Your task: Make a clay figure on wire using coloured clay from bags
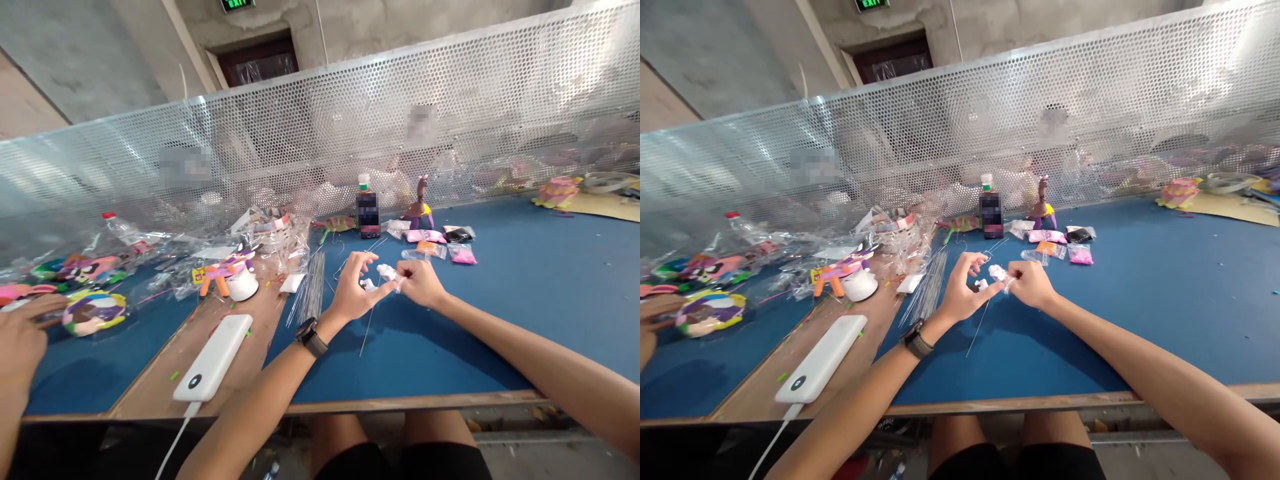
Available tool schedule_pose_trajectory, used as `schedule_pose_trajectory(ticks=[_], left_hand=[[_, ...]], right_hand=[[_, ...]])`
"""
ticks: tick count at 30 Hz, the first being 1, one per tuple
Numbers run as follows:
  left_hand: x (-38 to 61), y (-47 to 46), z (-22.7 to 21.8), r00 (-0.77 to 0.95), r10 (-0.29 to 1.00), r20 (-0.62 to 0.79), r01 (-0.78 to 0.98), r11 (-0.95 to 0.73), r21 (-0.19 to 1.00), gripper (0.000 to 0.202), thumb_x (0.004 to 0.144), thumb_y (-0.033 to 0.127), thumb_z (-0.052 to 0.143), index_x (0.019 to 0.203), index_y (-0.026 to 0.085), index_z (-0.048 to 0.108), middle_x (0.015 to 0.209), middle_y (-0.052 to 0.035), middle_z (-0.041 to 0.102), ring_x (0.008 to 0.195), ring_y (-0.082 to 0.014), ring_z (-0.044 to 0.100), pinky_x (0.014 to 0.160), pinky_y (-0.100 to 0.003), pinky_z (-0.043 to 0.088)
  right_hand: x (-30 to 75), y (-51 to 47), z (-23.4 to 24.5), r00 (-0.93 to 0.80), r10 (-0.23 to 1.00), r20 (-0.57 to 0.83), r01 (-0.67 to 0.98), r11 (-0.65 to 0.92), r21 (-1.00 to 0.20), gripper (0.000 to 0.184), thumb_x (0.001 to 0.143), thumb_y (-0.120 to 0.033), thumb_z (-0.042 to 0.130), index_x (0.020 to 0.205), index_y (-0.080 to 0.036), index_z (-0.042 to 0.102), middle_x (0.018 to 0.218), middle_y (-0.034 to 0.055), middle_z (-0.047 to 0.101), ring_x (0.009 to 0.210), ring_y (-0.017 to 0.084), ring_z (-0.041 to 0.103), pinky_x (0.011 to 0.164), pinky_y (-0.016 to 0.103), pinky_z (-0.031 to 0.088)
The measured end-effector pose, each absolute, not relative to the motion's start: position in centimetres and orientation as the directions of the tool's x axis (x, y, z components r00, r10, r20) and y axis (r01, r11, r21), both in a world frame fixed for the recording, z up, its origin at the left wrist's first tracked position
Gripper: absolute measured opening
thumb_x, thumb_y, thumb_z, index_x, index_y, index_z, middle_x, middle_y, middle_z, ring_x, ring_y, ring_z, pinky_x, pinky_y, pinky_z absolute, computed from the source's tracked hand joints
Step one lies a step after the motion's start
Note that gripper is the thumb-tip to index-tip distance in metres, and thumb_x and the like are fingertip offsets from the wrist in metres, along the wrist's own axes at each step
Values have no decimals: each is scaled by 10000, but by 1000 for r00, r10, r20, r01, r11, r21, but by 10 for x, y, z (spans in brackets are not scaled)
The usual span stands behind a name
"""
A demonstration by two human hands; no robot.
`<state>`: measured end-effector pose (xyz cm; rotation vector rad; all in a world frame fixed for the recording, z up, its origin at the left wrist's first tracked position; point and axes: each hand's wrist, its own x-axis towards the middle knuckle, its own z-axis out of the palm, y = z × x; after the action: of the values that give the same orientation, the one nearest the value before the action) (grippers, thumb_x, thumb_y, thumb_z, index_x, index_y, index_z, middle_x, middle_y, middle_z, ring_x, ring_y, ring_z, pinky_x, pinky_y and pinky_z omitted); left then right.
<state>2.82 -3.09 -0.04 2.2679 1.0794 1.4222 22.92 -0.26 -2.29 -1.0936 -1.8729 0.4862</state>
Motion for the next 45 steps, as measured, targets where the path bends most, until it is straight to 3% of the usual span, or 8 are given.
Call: schedule_pose_trajectory(ticks=[6,13,17,21,26,36,41,45], left_hand=[[29,-29,-6,520,671,528,462,-741,487,272,1059,445,501,1150,243,658,1076,-49,740,991,-195,690,892,-312,516],[26,-17,-13,121,867,483,353,-492,796,321,1061,467,439,945,203,579,716,10,614,579,-125,585,585,-238,467],[12,1,-17,-17,903,430,172,-420,891,184,1036,374,460,1111,213,506,766,25,586,560,-122,558,564,-246,493],[-1,9,-20,187,838,512,412,-540,734,197,985,206,447,1093,204,611,918,-26,648,769,-153,636,763,-297,541],[2,-5,-18,540,778,321,617,-626,477,293,993,196,423,949,190,713,1051,-81,686,1006,-226,665,945,-374,527],[17,-11,-21,624,717,311,696,-691,196,345,1058,438,480,1145,188,701,1228,-126,707,1180,-292,632,1042,-453,509],[15,-5,-26,581,723,374,675,-685,275,355,1084,369,408,1054,199,718,1155,-93,743,1121,-253,662,991,-381,522],[15,1,-28,341,832,436,630,-547,551,506,1083,457,352,806,190,679,781,-64,710,800,-211,681,799,-329,529]], right_hand=[[227,-7,-24,-246,845,475,559,524,-643,366,728,-414,628,546,-222,375,500,-48,377,551,112,288,533,270,249],[228,-4,-22,-182,881,437,642,443,-626,568,774,-552,694,534,-226,296,504,-53,299,568,117,221,527,291,195],[231,-1,-25,-190,859,476,628,479,-613,607,826,-585,693,550,-222,292,519,-52,295,576,119,222,538,295,200],[235,3,-29,-246,853,460,581,510,-635,450,848,-488,689,609,-215,424,550,-43,426,561,117,331,539,277,254],[236,4,-30,-342,827,446,499,562,-660,200,861,-367,642,761,-199,600,644,-25,574,571,122,473,564,259,350],[231,-5,-23,-341,817,465,295,562,-773,143,884,-327,599,901,-242,486,791,-24,611,536,108,507,522,244,419],[233,-4,-22,-325,833,448,325,543,-774,184,914,-368,592,897,-246,456,737,-41,584,482,102,486,493,248,399],[233,-6,-21,-313,838,446,325,536,-779,180,931,-374,581,911,-246,457,740,-39,597,473,109,526,494,255,416]])
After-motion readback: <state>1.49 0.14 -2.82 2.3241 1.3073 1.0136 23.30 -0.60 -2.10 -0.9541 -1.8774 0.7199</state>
